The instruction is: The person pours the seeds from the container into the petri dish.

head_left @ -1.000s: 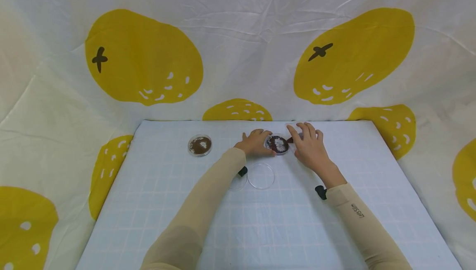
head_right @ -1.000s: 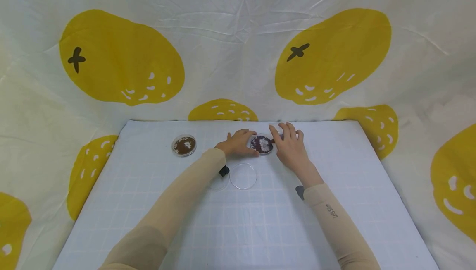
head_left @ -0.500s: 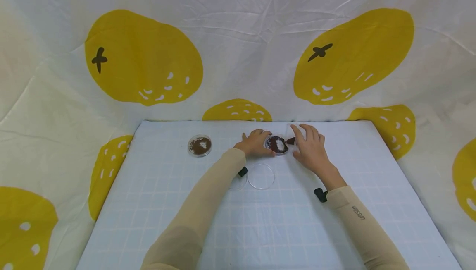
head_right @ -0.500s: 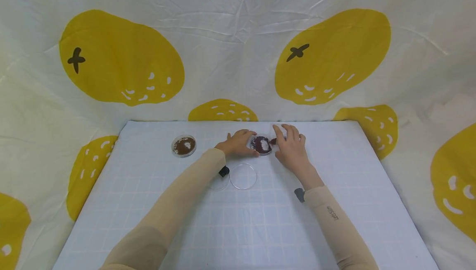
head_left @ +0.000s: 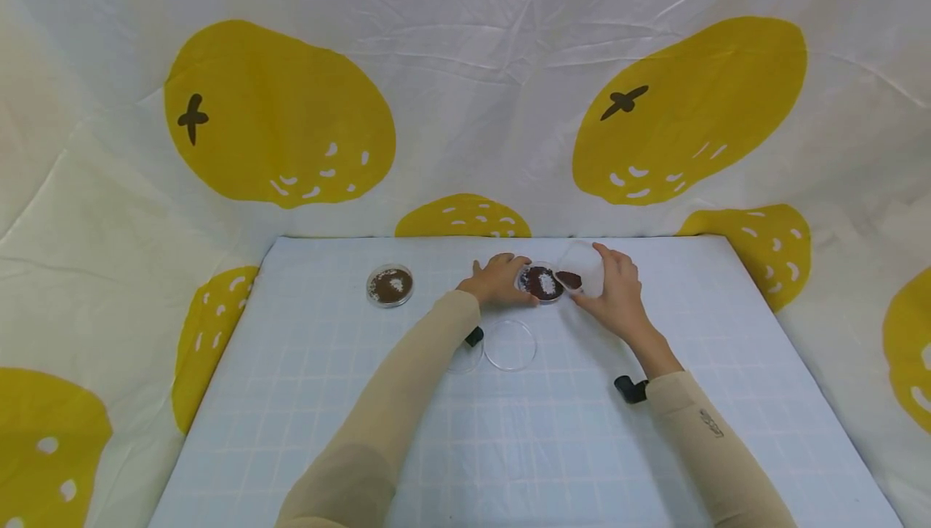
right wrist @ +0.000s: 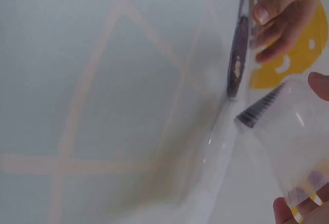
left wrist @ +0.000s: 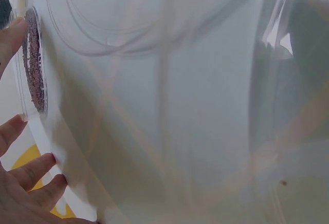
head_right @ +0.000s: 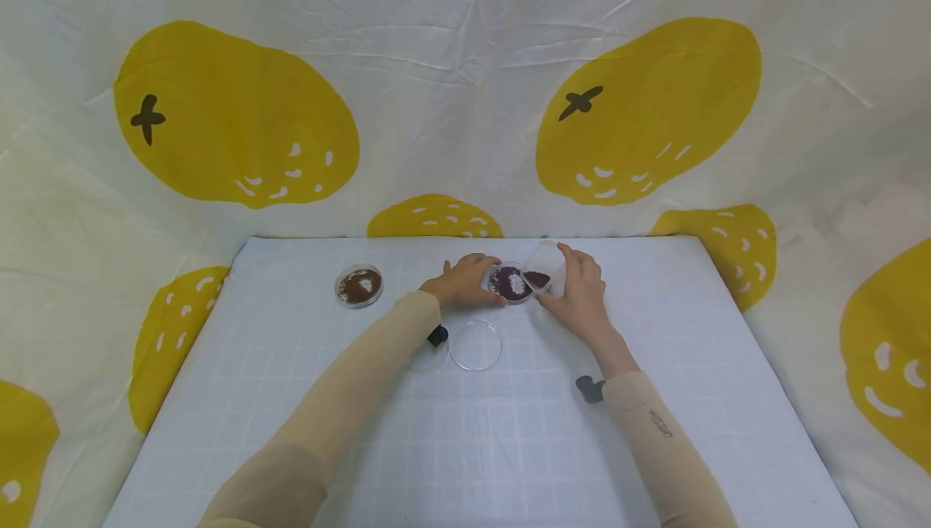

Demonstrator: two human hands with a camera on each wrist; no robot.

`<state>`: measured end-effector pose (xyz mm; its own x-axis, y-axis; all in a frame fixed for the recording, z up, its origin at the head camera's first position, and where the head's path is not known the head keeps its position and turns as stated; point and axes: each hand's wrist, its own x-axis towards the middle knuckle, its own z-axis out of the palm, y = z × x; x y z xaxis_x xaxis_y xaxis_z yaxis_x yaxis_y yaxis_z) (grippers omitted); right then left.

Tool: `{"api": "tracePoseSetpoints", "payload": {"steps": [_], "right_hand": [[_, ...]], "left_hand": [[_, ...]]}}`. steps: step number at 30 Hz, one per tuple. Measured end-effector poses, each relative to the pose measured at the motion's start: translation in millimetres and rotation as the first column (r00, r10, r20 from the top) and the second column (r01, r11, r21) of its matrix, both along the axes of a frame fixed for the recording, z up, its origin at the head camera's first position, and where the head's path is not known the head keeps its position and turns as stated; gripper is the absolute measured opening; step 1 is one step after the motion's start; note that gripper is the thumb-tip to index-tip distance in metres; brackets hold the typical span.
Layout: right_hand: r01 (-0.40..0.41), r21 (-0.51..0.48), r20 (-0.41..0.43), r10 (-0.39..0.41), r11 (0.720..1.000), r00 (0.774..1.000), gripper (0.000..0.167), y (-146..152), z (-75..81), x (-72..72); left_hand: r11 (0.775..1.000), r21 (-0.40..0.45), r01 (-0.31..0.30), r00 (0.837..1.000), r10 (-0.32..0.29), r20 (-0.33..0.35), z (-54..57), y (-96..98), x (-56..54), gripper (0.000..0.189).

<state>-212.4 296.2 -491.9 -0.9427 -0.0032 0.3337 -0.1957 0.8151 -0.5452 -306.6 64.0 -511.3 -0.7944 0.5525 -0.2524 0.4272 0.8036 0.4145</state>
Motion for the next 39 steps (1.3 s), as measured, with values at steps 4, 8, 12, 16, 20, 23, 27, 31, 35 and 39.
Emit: {"api": "tracePoseSetpoints", "payload": {"steps": [4,8,12,16,20,23,27,31,35,39], "right_hand": [[-0.005,-0.087,-0.018,0.004,0.996,1.0,0.095,2,-2.9,0.3],[0.01,-0.16,0.002,-0.01,0.987,1.0,0.096,5,-4.1,2.2],[0.066,-0.236,0.072,-0.05,0.969,0.996,0.097,8,-3.7,6.3],[0.113,-0.328,0.135,-0.072,0.938,0.988,0.097,12,-2.2,11.4],[0.16,-0.419,0.194,-0.084,0.894,0.977,0.098,17,-0.9,16.2],[0.196,-0.462,0.237,-0.093,0.865,0.967,0.099,21,0.2,19.7],[0.218,-0.522,0.266,-0.086,0.825,0.96,0.1,27,1.3,23.1],[0.221,-0.568,0.279,-0.067,0.793,0.958,0.1,32,-0.1,25.1],[0.237,-0.575,0.285,-0.08,0.783,0.955,0.101,35,-3.2,26.9],[0.258,-0.563,0.28,-0.113,0.785,0.953,0.101,40,-6.0,28.1]], "left_hand": [[1.0,0.007,-0.004,1.0,0.004,0.006,0.1,0.4,0.1,0.086],[1.0,0.012,-0.013,1.0,0.013,0.012,0.6,0.4,1.1,0.086],[1.0,0.016,-0.018,1.0,0.018,0.013,0.2,0.3,2.1,0.086],[1.0,0.022,-0.017,1.0,0.017,0.008,-1.0,0.2,1.9,0.087],[1.0,0.018,-0.01,1.0,0.01,0.005,-3.1,0.0,0.1,0.088],[1.0,0.017,-0.005,1.0,0.005,0.011,-3.6,-0.5,-1.0,0.088],[1.0,0.02,0.0,1.0,-0.001,0.022,-1.2,-1.2,-0.4,0.088],[1.0,0.021,0.0,1.0,-0.001,0.027,2.0,-1.6,1.2,0.087],[1.0,0.015,0.0,1.0,0.0,0.022,2.0,-1.4,1.6,0.086],[1.0,0.016,0.001,1.0,-0.002,0.018,0.7,-1.6,1.1,0.086]]}}
